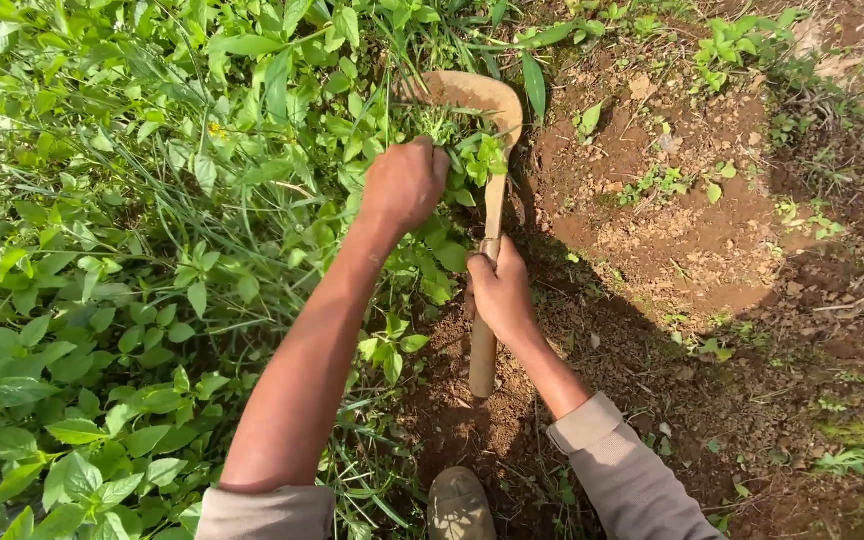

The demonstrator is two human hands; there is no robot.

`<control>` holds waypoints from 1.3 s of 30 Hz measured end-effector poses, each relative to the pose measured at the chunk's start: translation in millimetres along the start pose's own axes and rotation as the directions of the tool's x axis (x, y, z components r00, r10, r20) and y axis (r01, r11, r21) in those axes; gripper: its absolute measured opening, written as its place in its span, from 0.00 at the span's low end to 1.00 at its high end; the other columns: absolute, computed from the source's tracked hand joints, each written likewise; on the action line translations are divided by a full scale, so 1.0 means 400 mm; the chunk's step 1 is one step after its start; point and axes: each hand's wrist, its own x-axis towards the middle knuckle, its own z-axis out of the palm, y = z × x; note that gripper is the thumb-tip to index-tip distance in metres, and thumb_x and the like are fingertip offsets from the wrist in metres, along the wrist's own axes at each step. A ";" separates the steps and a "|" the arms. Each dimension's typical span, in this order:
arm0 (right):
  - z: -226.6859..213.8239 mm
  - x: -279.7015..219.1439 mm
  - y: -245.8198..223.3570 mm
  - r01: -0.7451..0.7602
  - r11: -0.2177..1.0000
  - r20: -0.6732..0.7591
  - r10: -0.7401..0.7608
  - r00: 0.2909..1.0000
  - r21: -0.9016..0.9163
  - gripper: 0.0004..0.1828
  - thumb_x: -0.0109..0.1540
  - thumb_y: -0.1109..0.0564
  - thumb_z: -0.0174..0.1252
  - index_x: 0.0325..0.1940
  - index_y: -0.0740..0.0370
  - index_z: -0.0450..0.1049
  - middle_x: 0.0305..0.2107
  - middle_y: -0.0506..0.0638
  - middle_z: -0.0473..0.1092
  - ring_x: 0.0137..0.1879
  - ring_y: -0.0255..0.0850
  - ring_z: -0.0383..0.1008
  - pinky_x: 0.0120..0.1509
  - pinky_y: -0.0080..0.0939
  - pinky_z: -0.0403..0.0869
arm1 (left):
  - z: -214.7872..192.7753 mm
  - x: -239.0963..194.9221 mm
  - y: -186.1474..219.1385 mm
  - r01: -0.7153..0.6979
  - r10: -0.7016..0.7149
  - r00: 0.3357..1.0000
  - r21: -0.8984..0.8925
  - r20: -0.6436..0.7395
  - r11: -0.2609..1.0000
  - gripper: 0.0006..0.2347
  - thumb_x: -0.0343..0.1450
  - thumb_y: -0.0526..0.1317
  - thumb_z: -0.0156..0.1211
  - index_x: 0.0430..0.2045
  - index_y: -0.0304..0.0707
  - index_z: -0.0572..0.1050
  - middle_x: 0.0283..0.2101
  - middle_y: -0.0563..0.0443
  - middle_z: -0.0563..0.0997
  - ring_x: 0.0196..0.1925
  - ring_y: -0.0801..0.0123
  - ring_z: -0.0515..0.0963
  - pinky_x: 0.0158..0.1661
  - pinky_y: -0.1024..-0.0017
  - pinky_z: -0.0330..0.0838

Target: Clearing weeds and vegetation from a patch of soil using a sickle and hands.

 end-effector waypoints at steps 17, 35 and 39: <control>-0.039 -0.017 -0.056 0.165 0.952 -0.212 -0.111 0.971 0.260 0.05 0.65 0.66 0.46 0.44 0.60 0.62 0.16 0.48 0.62 0.15 0.36 0.62 0.16 0.37 0.67 | -0.125 -0.134 0.078 -0.161 0.162 0.870 0.042 -0.465 0.986 0.27 0.69 0.48 0.56 0.59 0.29 0.60 0.60 0.28 0.66 0.62 0.44 0.66 0.59 0.49 0.63; -0.099 -0.018 -0.029 0.243 0.956 -0.197 -0.209 0.958 0.166 0.02 0.65 0.65 0.47 0.40 0.62 0.63 0.14 0.48 0.62 0.14 0.36 0.65 0.16 0.36 0.69 | 0.088 0.016 0.045 0.085 0.034 0.981 0.579 -0.191 0.811 0.27 0.81 0.55 0.23 0.68 0.32 0.54 0.59 0.35 0.74 0.55 0.55 0.78 0.60 0.51 0.64; -0.070 -0.044 -0.101 0.390 0.895 -0.343 -0.305 0.888 0.215 0.03 0.66 0.64 0.44 0.41 0.58 0.62 0.16 0.44 0.62 0.16 0.34 0.66 0.19 0.32 0.71 | 0.101 0.016 0.014 0.151 -0.050 0.979 0.532 -0.199 0.833 0.20 0.81 0.53 0.29 0.53 0.40 0.66 0.30 0.52 0.80 0.23 0.71 0.78 0.29 0.67 0.73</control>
